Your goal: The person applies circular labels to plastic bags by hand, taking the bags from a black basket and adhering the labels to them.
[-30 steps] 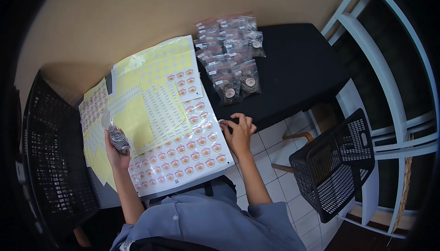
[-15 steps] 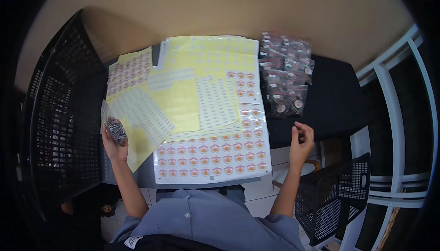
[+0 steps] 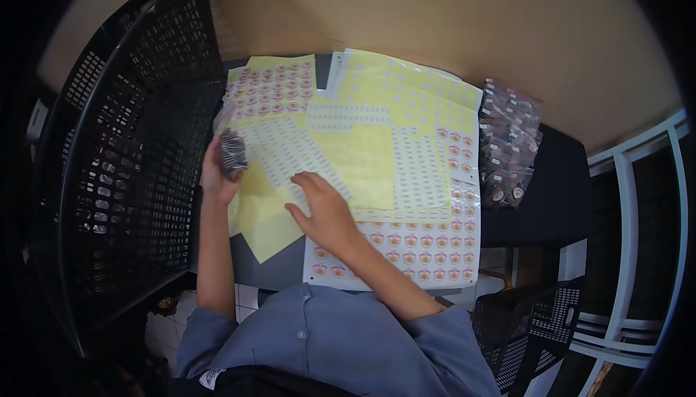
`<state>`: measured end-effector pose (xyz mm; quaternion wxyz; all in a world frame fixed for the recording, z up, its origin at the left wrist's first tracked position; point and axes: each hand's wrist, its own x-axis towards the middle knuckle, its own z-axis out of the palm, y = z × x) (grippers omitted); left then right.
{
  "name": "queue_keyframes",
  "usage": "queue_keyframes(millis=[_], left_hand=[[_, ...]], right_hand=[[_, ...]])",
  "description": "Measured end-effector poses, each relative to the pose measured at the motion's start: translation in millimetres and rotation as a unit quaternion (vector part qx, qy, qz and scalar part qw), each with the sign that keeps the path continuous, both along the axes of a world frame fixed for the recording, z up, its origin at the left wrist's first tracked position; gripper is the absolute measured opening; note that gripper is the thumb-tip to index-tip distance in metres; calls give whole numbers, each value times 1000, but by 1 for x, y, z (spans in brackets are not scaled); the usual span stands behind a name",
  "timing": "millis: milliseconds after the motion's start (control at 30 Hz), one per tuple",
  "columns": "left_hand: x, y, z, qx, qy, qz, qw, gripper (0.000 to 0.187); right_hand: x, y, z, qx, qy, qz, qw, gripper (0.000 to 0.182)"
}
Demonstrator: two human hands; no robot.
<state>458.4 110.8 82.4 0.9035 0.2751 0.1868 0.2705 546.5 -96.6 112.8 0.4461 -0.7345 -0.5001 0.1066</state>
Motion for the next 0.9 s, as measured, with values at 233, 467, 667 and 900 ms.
queue_keyframes(millis=[233,467,667,900], left_hand=[[18,12,-15,-26,24,32,999,29],[21,3,-23,-64,13,16,998,28],[23,4,-25,-64,-25,12,998,27],[23,3,-28,-49,-28,10,998,28]], right_hand=[[-18,39,-19,-37,-38,-40,998,45],[-24,49,-43,-14,-46,-81,996,44],[-23,50,-46,4,-36,-84,996,33],[-22,53,-40,13,-29,-86,996,26]])
